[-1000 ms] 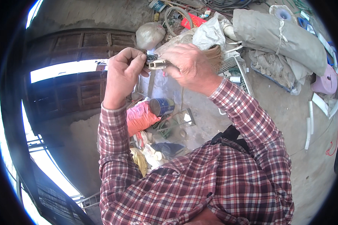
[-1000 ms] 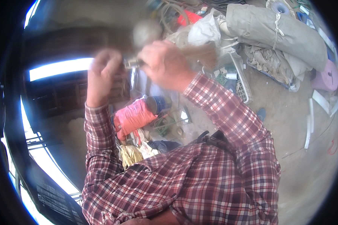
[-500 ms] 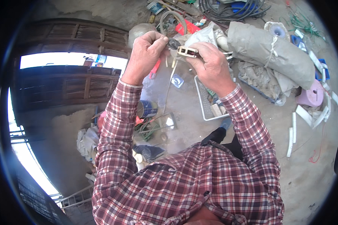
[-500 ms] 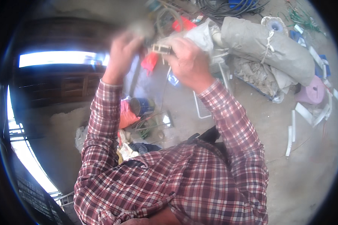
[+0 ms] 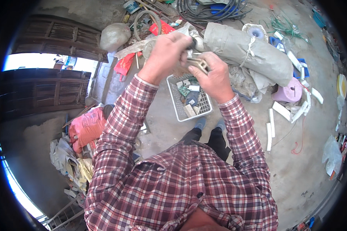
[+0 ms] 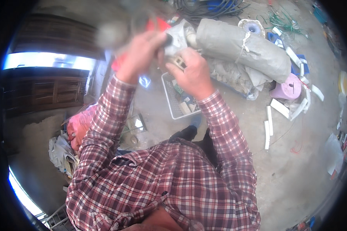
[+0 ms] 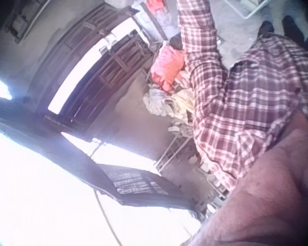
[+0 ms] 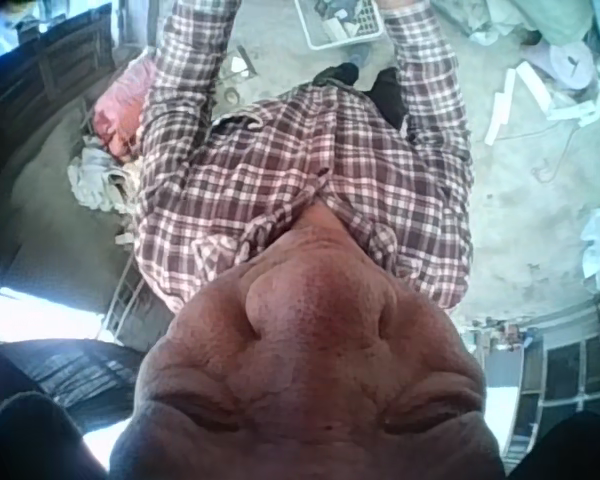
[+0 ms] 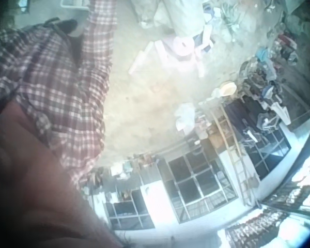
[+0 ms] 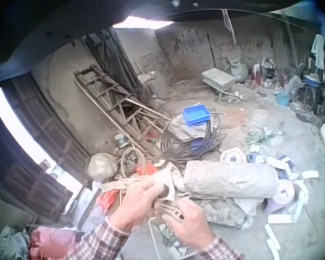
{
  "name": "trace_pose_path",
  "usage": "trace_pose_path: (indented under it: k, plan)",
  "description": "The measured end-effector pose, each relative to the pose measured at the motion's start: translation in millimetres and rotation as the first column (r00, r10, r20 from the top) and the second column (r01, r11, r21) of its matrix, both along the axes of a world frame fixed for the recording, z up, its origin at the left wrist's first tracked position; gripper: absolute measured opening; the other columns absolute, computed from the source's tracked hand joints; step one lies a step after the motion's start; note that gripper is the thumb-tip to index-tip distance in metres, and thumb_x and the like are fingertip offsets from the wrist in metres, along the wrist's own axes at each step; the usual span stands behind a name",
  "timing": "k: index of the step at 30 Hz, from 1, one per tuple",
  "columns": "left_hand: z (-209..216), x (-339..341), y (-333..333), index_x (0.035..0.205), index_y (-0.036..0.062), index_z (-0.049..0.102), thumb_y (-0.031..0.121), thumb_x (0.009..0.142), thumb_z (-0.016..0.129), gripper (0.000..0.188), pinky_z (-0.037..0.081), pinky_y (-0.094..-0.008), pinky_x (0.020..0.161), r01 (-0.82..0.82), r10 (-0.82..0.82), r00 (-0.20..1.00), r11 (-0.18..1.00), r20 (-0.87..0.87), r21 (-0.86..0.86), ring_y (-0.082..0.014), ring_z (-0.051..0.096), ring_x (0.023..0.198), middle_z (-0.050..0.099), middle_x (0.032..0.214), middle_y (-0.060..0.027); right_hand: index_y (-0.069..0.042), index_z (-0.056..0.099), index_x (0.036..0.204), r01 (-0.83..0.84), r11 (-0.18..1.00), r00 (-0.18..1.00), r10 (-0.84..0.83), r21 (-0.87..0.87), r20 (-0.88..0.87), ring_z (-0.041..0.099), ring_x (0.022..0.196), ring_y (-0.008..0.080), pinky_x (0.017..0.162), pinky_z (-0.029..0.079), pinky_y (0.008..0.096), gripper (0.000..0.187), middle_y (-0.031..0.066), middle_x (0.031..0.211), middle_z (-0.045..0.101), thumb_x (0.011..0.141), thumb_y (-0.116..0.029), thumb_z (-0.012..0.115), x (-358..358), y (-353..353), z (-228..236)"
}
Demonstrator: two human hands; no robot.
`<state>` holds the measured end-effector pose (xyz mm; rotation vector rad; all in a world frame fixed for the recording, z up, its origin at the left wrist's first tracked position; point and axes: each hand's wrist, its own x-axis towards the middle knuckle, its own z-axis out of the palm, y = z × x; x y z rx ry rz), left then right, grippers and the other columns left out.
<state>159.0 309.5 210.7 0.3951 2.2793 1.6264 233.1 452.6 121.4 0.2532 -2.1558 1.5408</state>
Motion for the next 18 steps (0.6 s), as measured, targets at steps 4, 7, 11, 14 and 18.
trace_pose_path:
  k: [4, 7, 11, 14, 18]
  plan:
    - [-8, -41, -24, 0.092, -0.0024, 0.059, 0.019, 0.095, 0.057, 0.022, 0.043, -0.0241, 0.047, -0.362, 0.361, 0.931, 0.904, 0.051, 0.228, -0.012, 0.054, 0.05, 0.059, 0.065, -0.0049, 0.001, 0.061, 0.093, 0.166, 0.985, 0.984, -0.163, -0.038, 0.077, 0.063, 0.075, 0.0241, 0.068, 0.049, 0.0336, 0.022, 0.0135, 0.085, 0.065, 0.081, -0.014, 0.072, 20, 13, -22]
    - [-36, -49, -50, 0.11, -0.0086, 0.056, 0.02, 0.095, 0.057, 0.032, 0.049, -0.025, 0.052, -0.263, 0.272, 0.962, 0.949, 0.033, -0.172, -0.015, 0.061, 0.06, 0.064, 0.079, -0.0105, 0.003, 0.061, 0.094, 0.344, 0.938, 0.919, -0.325, -0.051, 0.222, 0.062, 0.077, 0.0179, 0.07, 0.049, 0.0317, 0.022, 0.0107, 0.088, 0.067, 0.086, -0.016, 0.07, 40, 29, -52]
    - [-101, -29, -72, 0.131, -0.011, 0.045, 0.018, 0.093, 0.06, 0.05, 0.054, -0.0277, 0.062, -0.161, 0.181, 0.983, 0.939, 0.039, -0.303, -0.0192, 0.066, 0.084, 0.065, 0.104, -0.0186, 0.005, 0.061, 0.099, 0.485, 0.811, 0.834, -0.316, -0.327, 0.453, 0.062, 0.082, 0.0212, 0.074, 0.049, 0.0354, 0.029, 0.0122, 0.091, 0.066, 0.087, -0.021, 0.068, 70, 48, -103]
    - [-152, 12, -92, 0.126, -0.0067, 0.051, 0.018, 0.09, 0.063, 0.046, 0.055, -0.0309, 0.067, -0.183, 0.244, 0.951, 0.939, 0.189, -0.291, -0.0186, 0.065, 0.086, 0.065, 0.102, -0.0139, 0.006, 0.059, 0.104, 0.588, 0.666, 0.751, -0.24, -0.459, 0.615, 0.062, 0.085, 0.0198, 0.075, 0.05, 0.0351, 0.031, 0.0111, 0.096, 0.065, 0.088, -0.02, 0.067, 93, 46, -148]
    - [-187, 83, -144, 0.118, -0.0039, 0.058, 0.021, 0.09, 0.063, 0.038, 0.053, -0.0307, 0.068, 0.007, 0.235, 0.823, 0.906, 0.517, -0.423, -0.0173, 0.064, 0.083, 0.065, 0.1, -0.0103, 0.005, 0.055, 0.113, 0.742, 0.47, 0.596, -0.135, -0.479, 0.791, 0.064, 0.092, 0.0211, 0.079, 0.054, 0.0347, 0.033, 0.012, 0.108, 0.063, 0.091, -0.016, 0.066, 129, 37, -213]
